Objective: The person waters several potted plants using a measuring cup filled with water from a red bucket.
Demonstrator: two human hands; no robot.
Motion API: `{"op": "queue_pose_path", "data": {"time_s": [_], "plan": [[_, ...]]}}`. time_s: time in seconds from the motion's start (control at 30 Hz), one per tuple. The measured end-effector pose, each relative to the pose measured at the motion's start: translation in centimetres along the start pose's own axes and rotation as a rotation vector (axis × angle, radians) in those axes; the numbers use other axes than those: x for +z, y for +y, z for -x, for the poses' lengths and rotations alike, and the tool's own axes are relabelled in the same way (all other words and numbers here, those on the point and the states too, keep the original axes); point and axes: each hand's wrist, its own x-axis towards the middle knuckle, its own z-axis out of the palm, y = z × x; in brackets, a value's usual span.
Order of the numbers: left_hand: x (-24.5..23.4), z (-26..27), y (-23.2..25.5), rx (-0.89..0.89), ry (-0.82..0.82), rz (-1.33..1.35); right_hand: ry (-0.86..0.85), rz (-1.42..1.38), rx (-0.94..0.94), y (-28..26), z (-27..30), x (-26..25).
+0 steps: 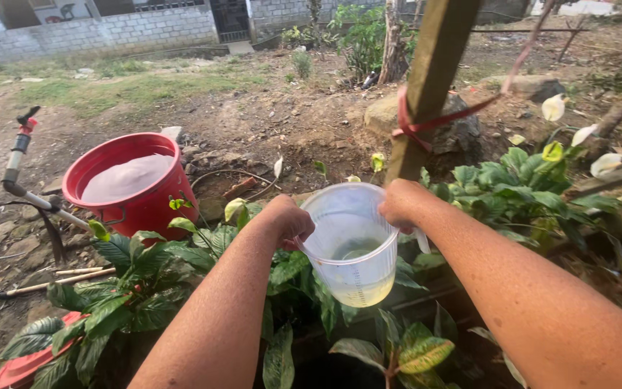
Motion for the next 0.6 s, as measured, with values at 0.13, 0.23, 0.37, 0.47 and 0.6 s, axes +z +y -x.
{"op": "queue_pose_path", "data": {"time_s": [0.13,0.23,0.37,0.47,0.6], "plan": [[5.2,0.9,-0.3,-0.056,-0.040,-0.003,-0.019,0.151,-0.063,3.9,2.8,2.9],[9.7,1.2,-1.4,-0.050,-0.090,0.042,-0.076,0.430,-0.206,6.4,4.1,4.9],[15.6,2.0,-2.7,-0.049,-0.095,0.106,-0.098,0.341,-0.132,9.5,7.3,7.3],[19.6,3.4,-4.1,-0.085,-0.081,0.135,-0.081,0.047,0.063,10.4,10.3,8.2],[24.3,5.0,-4.8,-0.178,-0.083,0.018,-0.046,-0.149,0.182,11.1,13.9,9.4]]}}
